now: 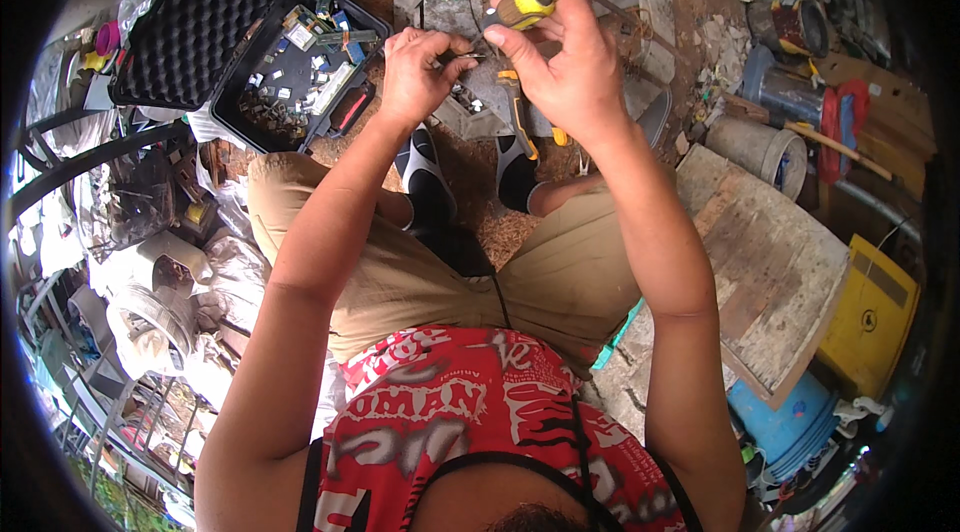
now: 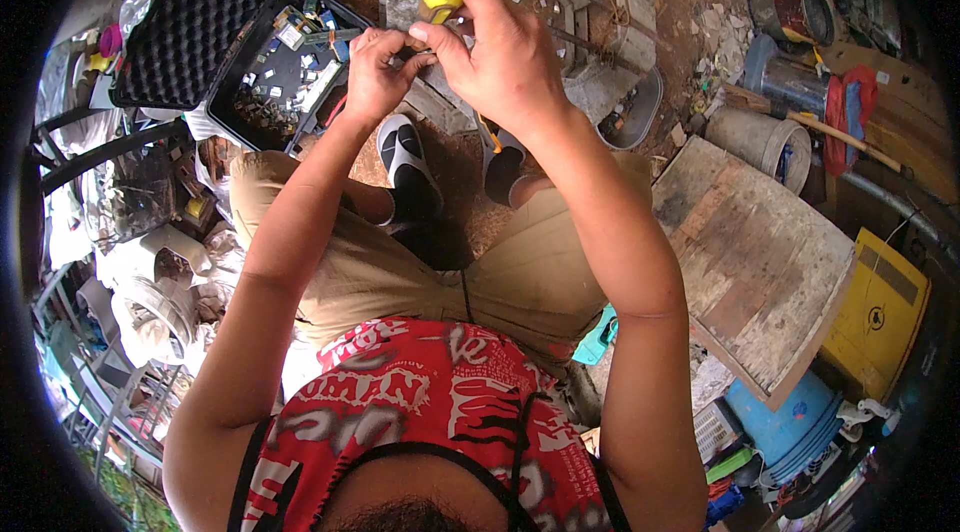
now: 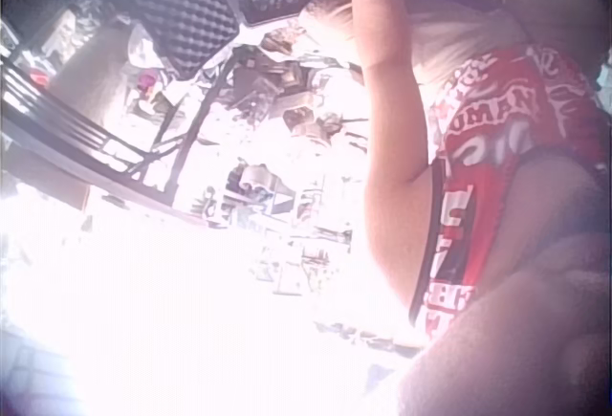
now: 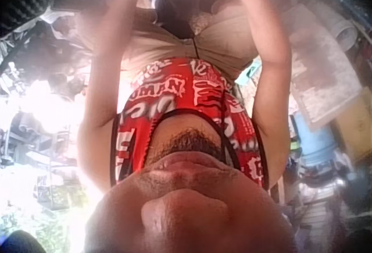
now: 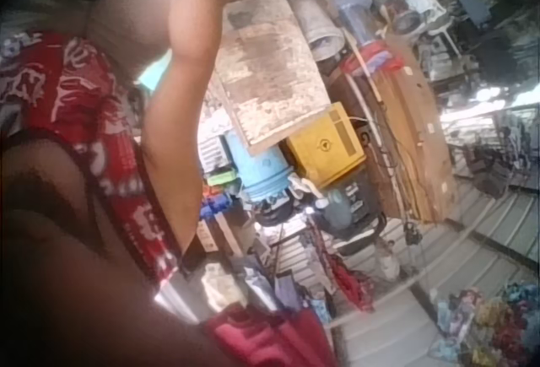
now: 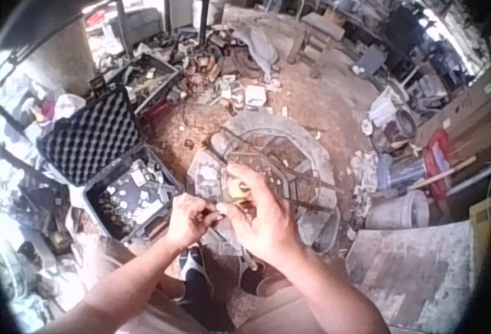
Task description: The person uses a screwdriver and pliers to disassemble a small electronic component while sitting on the ground. They handle the tools and the component, turning them over to reach different parts.
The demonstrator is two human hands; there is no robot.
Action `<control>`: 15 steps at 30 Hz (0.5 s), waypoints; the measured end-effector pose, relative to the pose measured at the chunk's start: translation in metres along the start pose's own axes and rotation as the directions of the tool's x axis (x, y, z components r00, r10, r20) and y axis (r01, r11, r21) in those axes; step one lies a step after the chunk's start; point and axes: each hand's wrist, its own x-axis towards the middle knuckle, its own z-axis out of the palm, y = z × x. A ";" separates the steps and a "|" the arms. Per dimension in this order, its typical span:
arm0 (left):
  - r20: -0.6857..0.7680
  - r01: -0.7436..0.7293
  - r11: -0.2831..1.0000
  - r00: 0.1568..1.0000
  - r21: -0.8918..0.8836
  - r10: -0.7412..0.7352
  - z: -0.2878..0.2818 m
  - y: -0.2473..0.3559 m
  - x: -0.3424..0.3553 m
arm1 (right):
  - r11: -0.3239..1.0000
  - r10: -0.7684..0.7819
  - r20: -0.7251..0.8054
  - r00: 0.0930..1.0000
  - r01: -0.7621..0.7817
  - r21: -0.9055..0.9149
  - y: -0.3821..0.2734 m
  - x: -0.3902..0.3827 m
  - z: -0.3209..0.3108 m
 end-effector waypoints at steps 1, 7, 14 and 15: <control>-0.002 -0.002 1.000 1.000 0.000 0.002 0.000 0.000 0.000 | 1.000 0.014 0.005 1.000 -0.014 0.008 -0.002 0.002 -0.001; -0.007 0.005 1.000 1.000 0.006 -0.005 -0.002 0.002 0.000 | 0.999 0.021 0.068 0.997 -0.018 -0.036 -0.006 0.001 -0.001; -0.030 -0.030 0.999 0.999 -0.012 0.030 -0.003 0.006 0.001 | 1.000 0.004 0.068 0.998 -0.002 -0.024 -0.006 0.003 0.000; -0.030 -0.027 1.000 0.999 -0.016 0.027 -0.003 0.006 0.001 | 1.000 0.005 0.067 0.998 -0.004 -0.020 -0.006 0.003 0.000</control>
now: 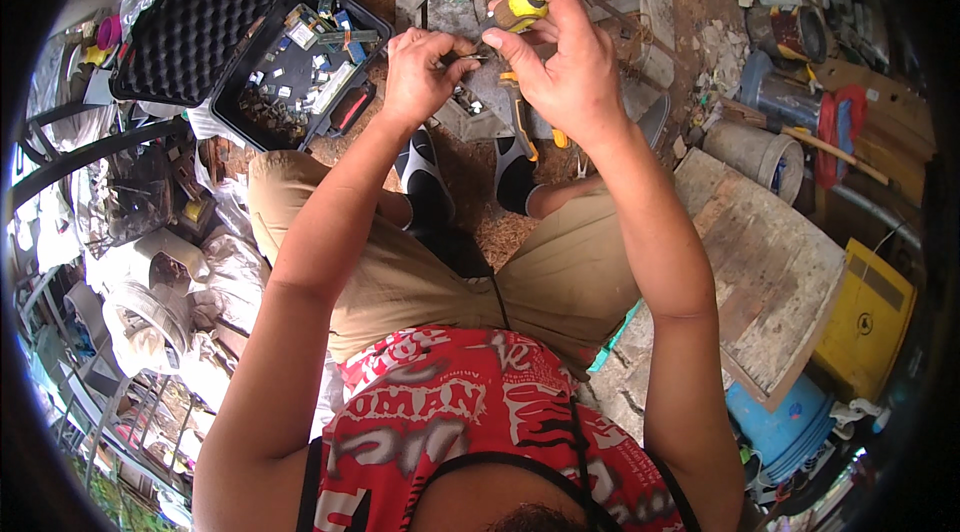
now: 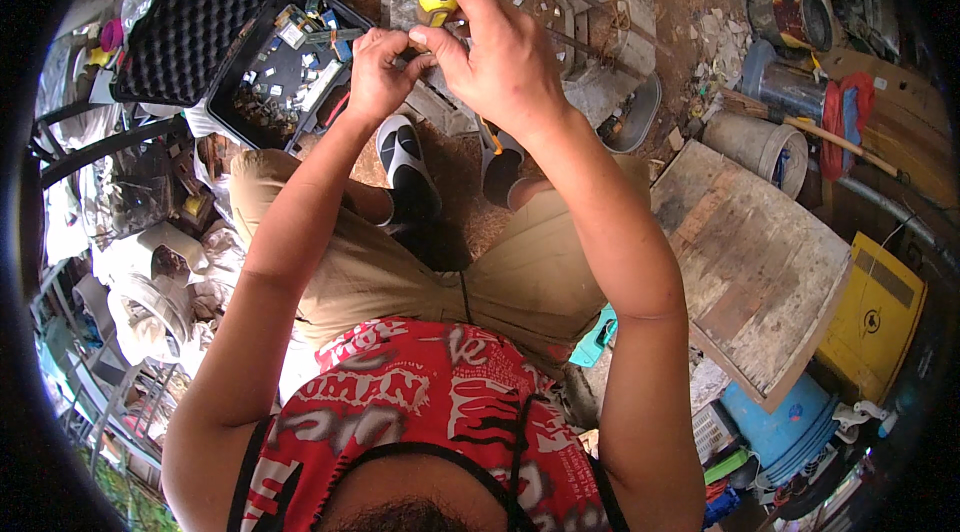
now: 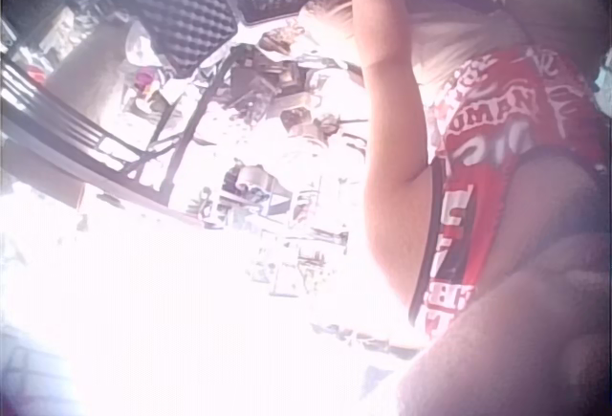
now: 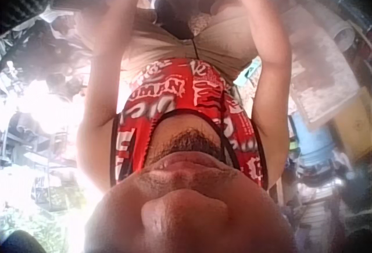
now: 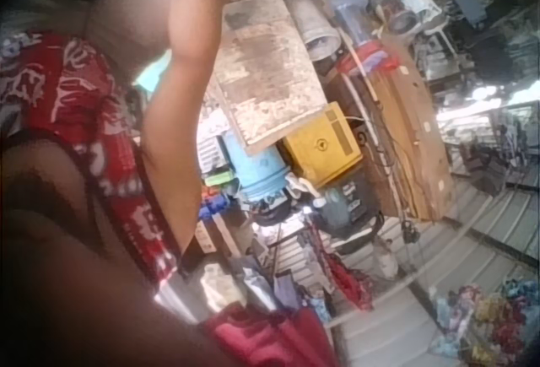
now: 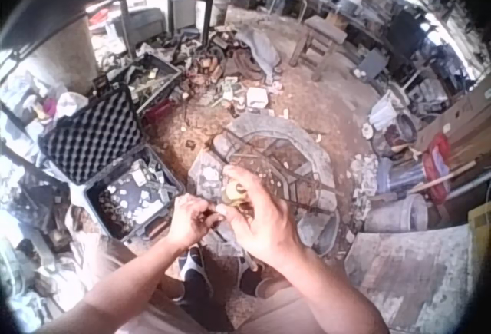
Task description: The person uses a screwdriver and pliers to disassemble a small electronic component while sitting on the ground. They handle the tools and the component, turning them over to reach different parts.
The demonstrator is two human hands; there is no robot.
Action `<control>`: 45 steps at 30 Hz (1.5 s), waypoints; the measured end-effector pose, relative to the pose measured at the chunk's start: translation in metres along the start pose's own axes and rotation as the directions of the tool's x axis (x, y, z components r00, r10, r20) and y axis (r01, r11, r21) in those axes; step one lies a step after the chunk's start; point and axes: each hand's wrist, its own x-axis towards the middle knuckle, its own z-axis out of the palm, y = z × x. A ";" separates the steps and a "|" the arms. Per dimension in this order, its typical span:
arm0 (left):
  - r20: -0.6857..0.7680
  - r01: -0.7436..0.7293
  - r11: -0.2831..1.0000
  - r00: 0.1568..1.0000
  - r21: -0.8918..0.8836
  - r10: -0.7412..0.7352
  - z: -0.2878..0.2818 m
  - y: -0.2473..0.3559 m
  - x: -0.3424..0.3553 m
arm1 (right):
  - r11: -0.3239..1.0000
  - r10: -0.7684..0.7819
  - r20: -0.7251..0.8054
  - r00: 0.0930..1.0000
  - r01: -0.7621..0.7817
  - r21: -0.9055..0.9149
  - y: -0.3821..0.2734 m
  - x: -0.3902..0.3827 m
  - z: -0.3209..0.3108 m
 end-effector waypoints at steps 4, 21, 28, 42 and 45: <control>0.035 0.039 0.999 0.999 0.030 -0.040 0.000 -0.002 0.000 | 0.999 0.026 0.038 0.999 -0.024 -0.044 -0.001 -0.002 0.001; -0.008 0.003 0.999 1.000 0.035 -0.003 0.003 -0.007 -0.002 | 0.946 -0.184 0.077 0.980 0.197 -0.257 -0.001 0.003 0.006; -0.048 -0.037 0.999 0.998 -0.001 0.037 -0.001 -0.004 -0.001 | 0.961 -0.112 0.107 0.988 0.136 -0.243 -0.008 0.005 0.005; 0.049 0.049 0.999 0.998 -0.017 -0.048 -0.005 -0.001 0.002 | 0.937 0.294 -0.039 0.955 -0.296 -0.183 0.005 -0.038 -0.030; 0.033 0.027 0.998 0.999 -0.048 -0.026 -0.005 -0.001 0.003 | 0.566 0.681 0.082 0.728 -0.451 -0.690 0.015 -0.081 -0.016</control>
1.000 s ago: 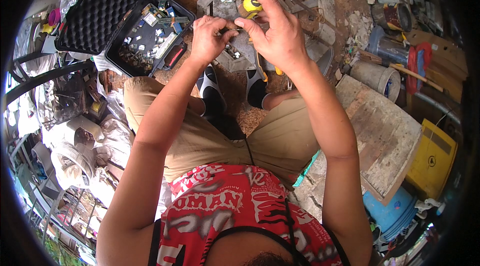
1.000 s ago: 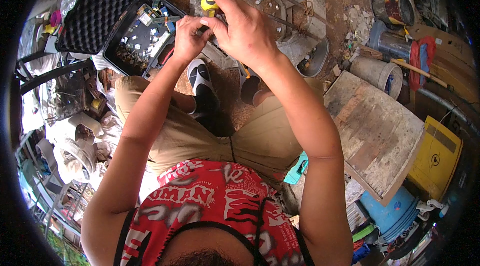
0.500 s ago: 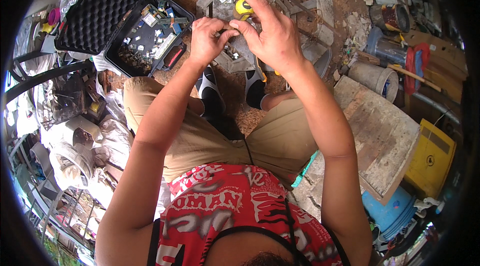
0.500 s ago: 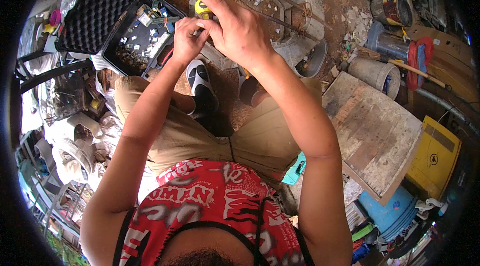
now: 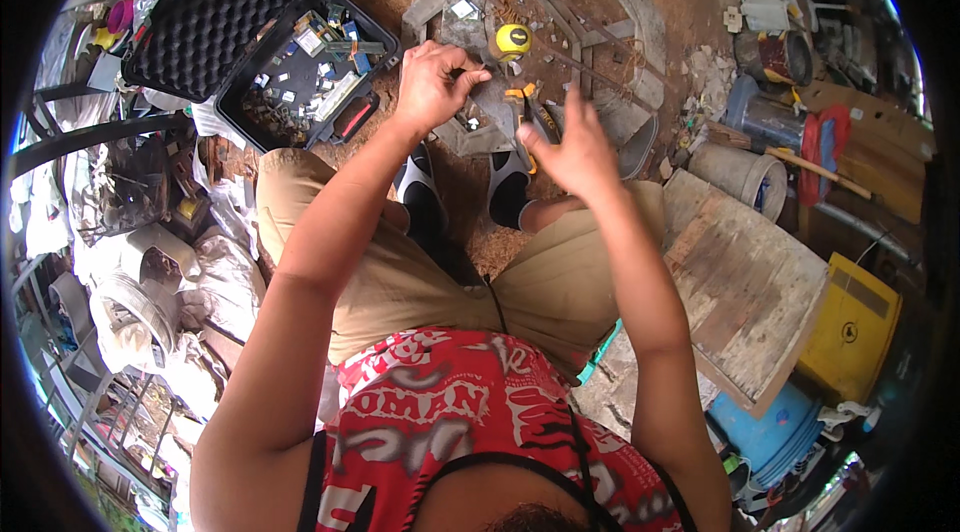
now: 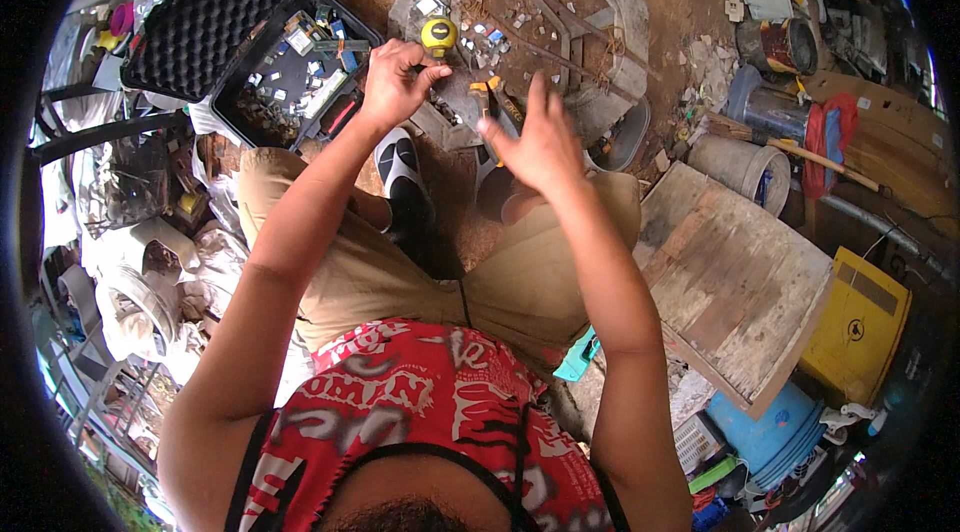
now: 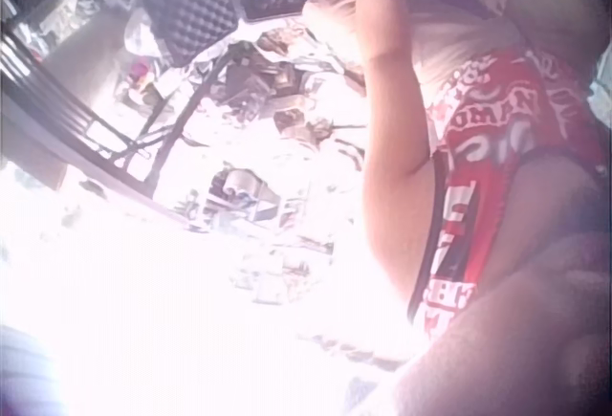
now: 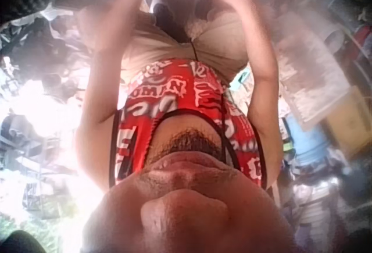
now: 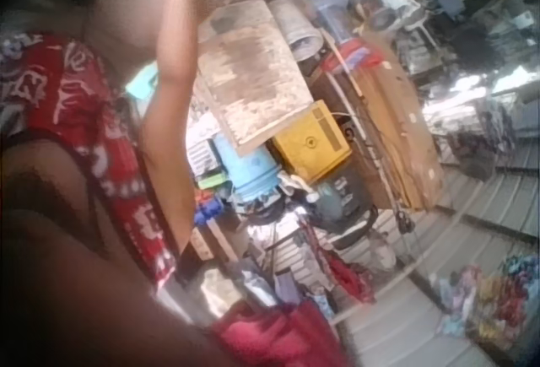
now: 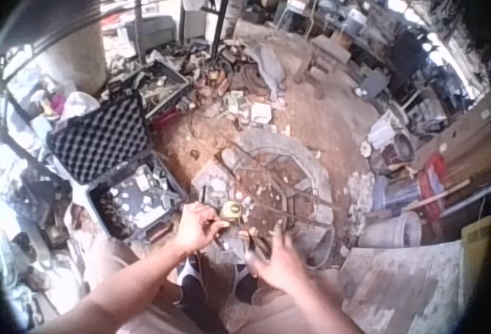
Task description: The person uses a screwdriver and pliers to disassemble a small electronic component while sitting on the ground. They handle the tools and the component, turning them over to reach different parts.
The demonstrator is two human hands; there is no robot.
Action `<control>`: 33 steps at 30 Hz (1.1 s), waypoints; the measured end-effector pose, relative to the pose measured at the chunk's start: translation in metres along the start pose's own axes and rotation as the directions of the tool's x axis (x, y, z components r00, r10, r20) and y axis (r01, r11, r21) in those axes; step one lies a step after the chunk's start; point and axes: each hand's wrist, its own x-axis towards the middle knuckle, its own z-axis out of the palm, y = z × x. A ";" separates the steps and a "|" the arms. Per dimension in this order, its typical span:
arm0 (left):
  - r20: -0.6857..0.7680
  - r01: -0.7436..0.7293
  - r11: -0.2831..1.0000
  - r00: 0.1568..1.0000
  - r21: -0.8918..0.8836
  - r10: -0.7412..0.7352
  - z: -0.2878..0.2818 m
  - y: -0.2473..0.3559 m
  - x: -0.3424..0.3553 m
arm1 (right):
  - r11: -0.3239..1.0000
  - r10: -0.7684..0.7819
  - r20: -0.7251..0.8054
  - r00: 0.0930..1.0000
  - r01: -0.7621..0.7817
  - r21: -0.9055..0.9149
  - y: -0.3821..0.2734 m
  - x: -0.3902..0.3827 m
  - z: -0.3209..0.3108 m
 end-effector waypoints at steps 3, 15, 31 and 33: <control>-0.004 0.005 1.000 1.000 0.001 -0.005 0.001 0.001 -0.001 | 0.979 -0.079 0.038 0.996 0.084 -0.187 0.007 -0.005 0.027; 0.004 0.044 0.999 0.999 -0.032 -0.044 0.000 0.001 -0.003 | 0.964 0.093 -0.159 0.983 -0.050 0.260 -0.014 -0.021 -0.047; -0.013 -0.008 1.000 1.000 0.021 0.009 0.003 -0.003 -0.007 | 0.820 -0.344 -0.535 0.771 0.525 0.229 -0.068 -0.052 -0.132; -0.020 -0.028 0.999 0.999 0.028 0.029 -0.001 -0.002 -0.003 | 0.776 -0.346 -0.629 0.696 0.589 0.225 -0.067 -0.049 -0.141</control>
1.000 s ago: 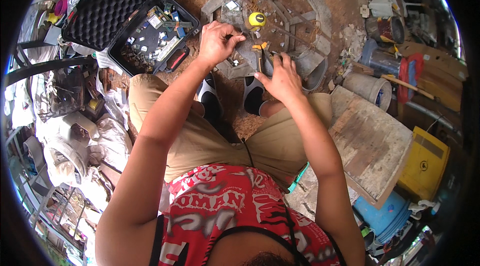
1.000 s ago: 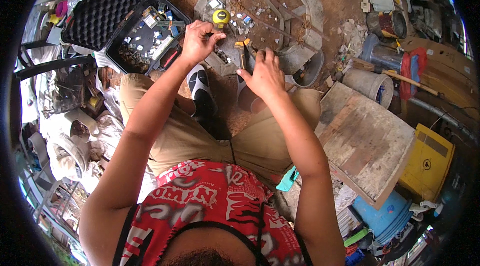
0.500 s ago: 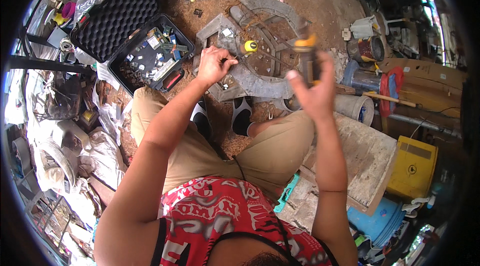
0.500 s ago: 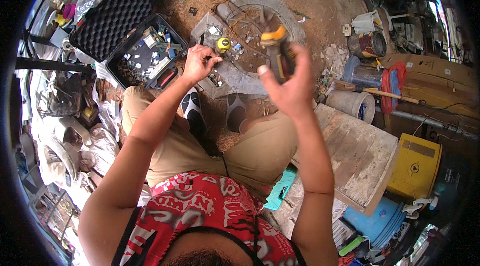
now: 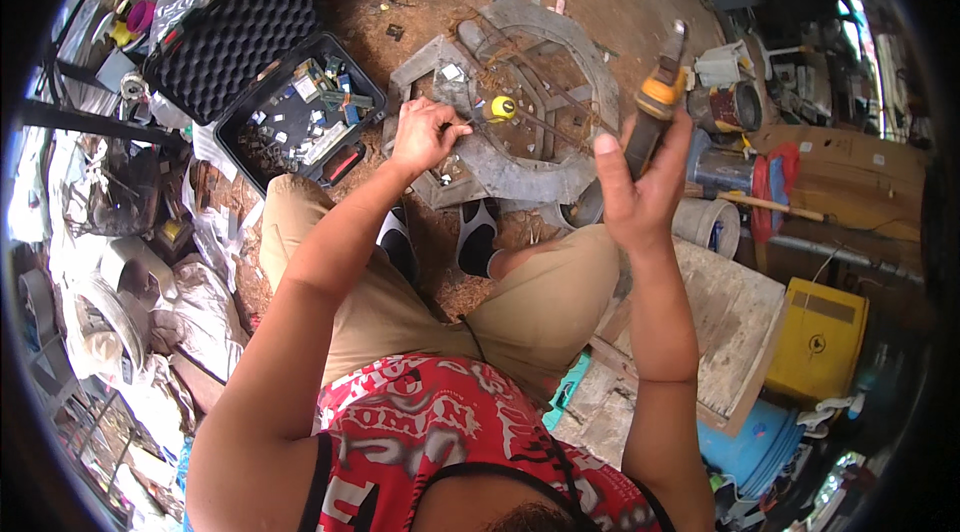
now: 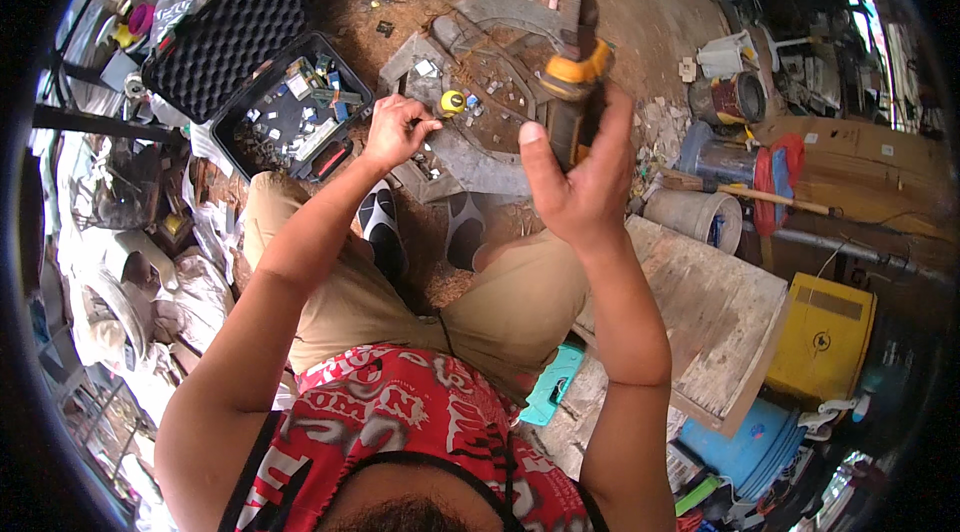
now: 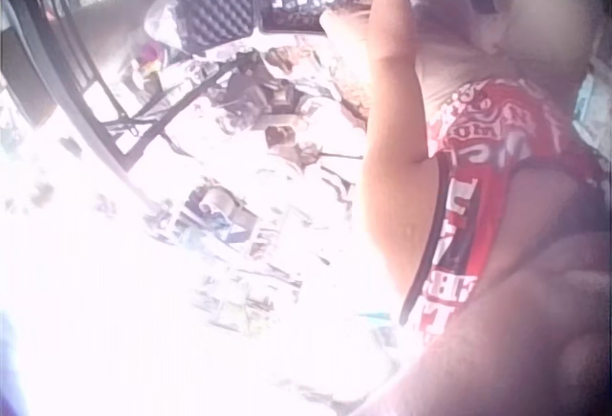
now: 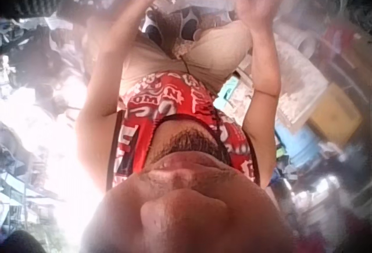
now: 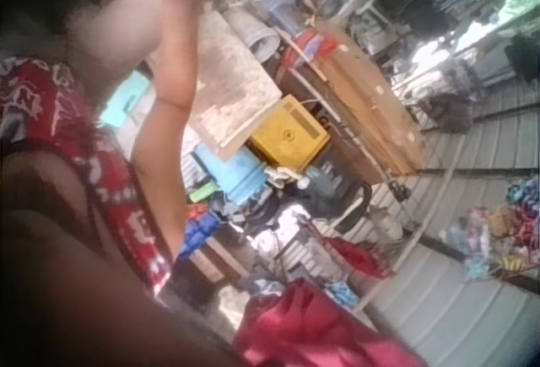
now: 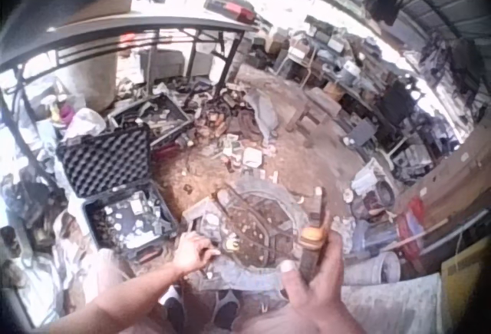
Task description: The person uses a screwdriver and pliers to disassemble a small electronic component while sitting on the ground. They handle the tools and the component, turning them over to reach different parts.
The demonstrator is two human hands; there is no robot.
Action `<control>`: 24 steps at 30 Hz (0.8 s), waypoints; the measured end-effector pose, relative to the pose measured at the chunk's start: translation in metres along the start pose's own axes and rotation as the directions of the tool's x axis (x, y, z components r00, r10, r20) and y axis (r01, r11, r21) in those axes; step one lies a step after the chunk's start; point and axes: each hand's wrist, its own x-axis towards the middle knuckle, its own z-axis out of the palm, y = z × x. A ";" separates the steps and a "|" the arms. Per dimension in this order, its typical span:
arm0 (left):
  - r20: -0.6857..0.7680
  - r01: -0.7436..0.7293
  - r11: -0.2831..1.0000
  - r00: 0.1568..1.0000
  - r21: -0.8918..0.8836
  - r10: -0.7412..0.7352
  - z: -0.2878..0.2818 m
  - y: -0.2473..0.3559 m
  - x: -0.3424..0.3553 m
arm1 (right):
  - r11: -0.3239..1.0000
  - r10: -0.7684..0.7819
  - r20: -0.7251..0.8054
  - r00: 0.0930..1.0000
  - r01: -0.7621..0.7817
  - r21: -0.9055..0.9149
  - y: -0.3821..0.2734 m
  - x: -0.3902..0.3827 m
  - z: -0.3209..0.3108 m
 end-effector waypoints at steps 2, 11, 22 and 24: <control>-0.023 -0.004 1.000 1.000 0.002 0.004 0.001 0.000 0.000 | 0.998 0.062 0.074 0.995 -0.062 -0.002 0.004 -0.005 0.006; -0.054 -0.106 0.994 0.993 0.000 0.106 -0.011 0.021 -0.001 | 0.846 0.475 0.223 0.851 -0.373 -0.381 0.136 -0.114 0.113; 0.091 -0.266 0.963 0.961 0.044 0.261 -0.103 0.087 -0.005 | 0.942 0.335 0.205 0.920 -0.329 -0.065 0.084 -0.089 0.072; 0.144 -0.320 0.943 0.941 0.093 0.306 -0.118 0.101 -0.008 | 0.614 0.274 0.565 0.779 -0.593 0.520 0.021 -0.072 0.006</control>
